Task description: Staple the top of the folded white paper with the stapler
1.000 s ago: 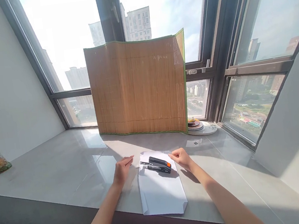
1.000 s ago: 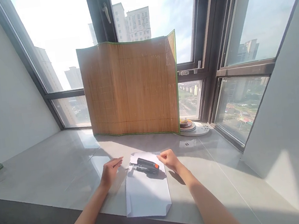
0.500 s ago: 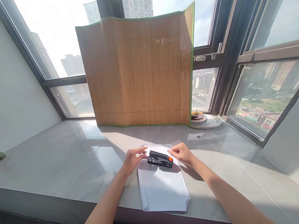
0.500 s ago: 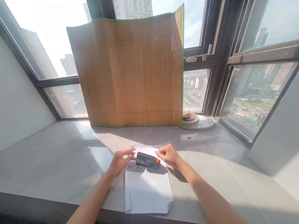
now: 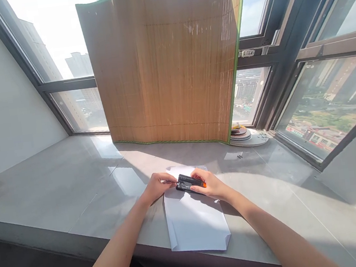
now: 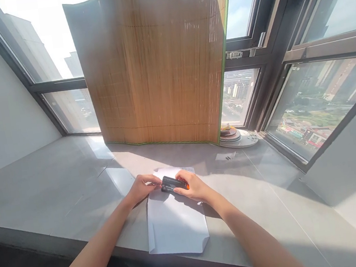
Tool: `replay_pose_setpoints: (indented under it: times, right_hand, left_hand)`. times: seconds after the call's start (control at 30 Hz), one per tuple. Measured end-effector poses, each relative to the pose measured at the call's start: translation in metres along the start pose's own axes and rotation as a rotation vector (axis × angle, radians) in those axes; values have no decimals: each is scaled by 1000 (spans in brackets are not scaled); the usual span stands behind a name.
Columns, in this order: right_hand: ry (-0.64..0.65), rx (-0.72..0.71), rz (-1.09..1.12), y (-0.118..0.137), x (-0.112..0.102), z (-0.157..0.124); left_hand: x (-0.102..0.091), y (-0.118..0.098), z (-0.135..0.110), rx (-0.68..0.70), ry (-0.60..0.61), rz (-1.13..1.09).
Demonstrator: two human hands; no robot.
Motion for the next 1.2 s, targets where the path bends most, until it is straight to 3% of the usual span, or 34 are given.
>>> replay_pose_setpoints:
  times: [0.47,0.67,0.8,0.9,1.03,1.1,1.2]
  right_hand:
    - [-7,-19,33,0,2,1]
    - [-138,-78,51,1,-19,-4]
    - [-144,-132,58,11,-27,-9]
    - [-94,-175,90,21,-19,-8]
    - [22,-283,73,39,-1,-3]
    - [23,-295,47,44,1,-2]
    - [-9,-269,11,45,-1,-2]
  left_hand:
    - [-4,-7,-1,4,-9,42]
    - [-9,-3,-8,-27,-15,18]
    - [-6,-9,-15,-4,-18,-32]
    - [-1,-20,-15,58,-51,-39]
    - [12,-32,-9,139,32,41]
    - [14,-32,-7,144,55,79]
    - [9,-32,-7,144,-11,102]
Point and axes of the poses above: each hand's wrist, its own z-axis towards the middle knuckle, its own x-axis out of the palm, y = z × x, the point moved 7 cm from there along z, towards the middle knuckle, and after that the axes turned 9 degrees about y, right-handed, at the moved point
